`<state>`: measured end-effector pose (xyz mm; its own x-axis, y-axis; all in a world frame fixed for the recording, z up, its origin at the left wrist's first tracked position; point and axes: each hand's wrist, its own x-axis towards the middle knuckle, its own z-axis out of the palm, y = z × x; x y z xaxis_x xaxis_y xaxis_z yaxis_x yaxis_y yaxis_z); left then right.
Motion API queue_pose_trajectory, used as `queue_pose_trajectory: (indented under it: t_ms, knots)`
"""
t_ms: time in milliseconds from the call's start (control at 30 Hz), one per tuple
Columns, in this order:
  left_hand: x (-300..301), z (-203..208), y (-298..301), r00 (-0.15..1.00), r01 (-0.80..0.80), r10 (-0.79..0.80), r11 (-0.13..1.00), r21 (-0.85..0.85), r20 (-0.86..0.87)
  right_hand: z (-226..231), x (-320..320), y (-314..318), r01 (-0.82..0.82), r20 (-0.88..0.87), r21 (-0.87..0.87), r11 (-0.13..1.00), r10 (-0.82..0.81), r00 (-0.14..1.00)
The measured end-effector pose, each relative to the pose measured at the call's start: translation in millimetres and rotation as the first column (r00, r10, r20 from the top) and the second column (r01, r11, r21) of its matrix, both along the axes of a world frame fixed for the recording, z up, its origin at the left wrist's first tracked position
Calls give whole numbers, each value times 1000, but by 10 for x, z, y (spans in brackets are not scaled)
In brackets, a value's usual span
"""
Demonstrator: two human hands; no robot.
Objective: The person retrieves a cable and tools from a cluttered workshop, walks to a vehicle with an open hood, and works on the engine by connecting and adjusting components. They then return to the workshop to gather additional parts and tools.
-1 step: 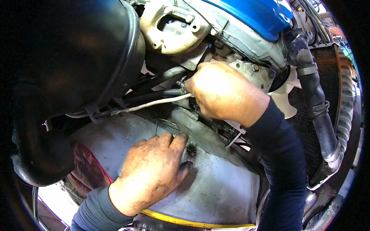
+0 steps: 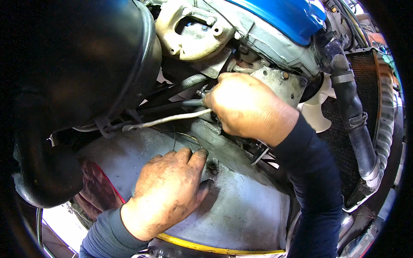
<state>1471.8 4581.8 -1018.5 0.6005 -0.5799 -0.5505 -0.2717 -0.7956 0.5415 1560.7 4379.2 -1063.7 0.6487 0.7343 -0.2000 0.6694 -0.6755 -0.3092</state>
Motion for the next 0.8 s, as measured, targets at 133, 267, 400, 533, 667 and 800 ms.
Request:
queue_pose_trajectory:
  t_ms: [133, 267, 400, 533, 667, 800]
  knots:
    - [-18, -11, 18, 996, 87, -87, 996, 15, -21, 68, -263, 84, -59, 85, -44, 997, 62, 994]
    - [-36, -54, 16, 989, 137, -139, 990, -47, -43, 99, -518, 113, -69, 28, -78, 995, 71, 997]
    - [-68, -69, 30, 980, 171, -181, 978, -117, -83, 23, -706, 81, -29, 19, -149, 988, 33, 999]
    - [-75, -68, 51, 974, 198, -209, 972, -124, -83, -115, -902, 73, 27, 117, -147, 989, -9, 993]
    - [-60, -57, 58, 974, 193, -207, 972, -134, -96, -358, -1062, 178, 34, 130, -182, 983, -11, 992]
    - [-52, -46, 59, 959, 223, -242, 965, -136, -144, -488, -1179, 201, 0, 129, -171, 985, 23, 991]
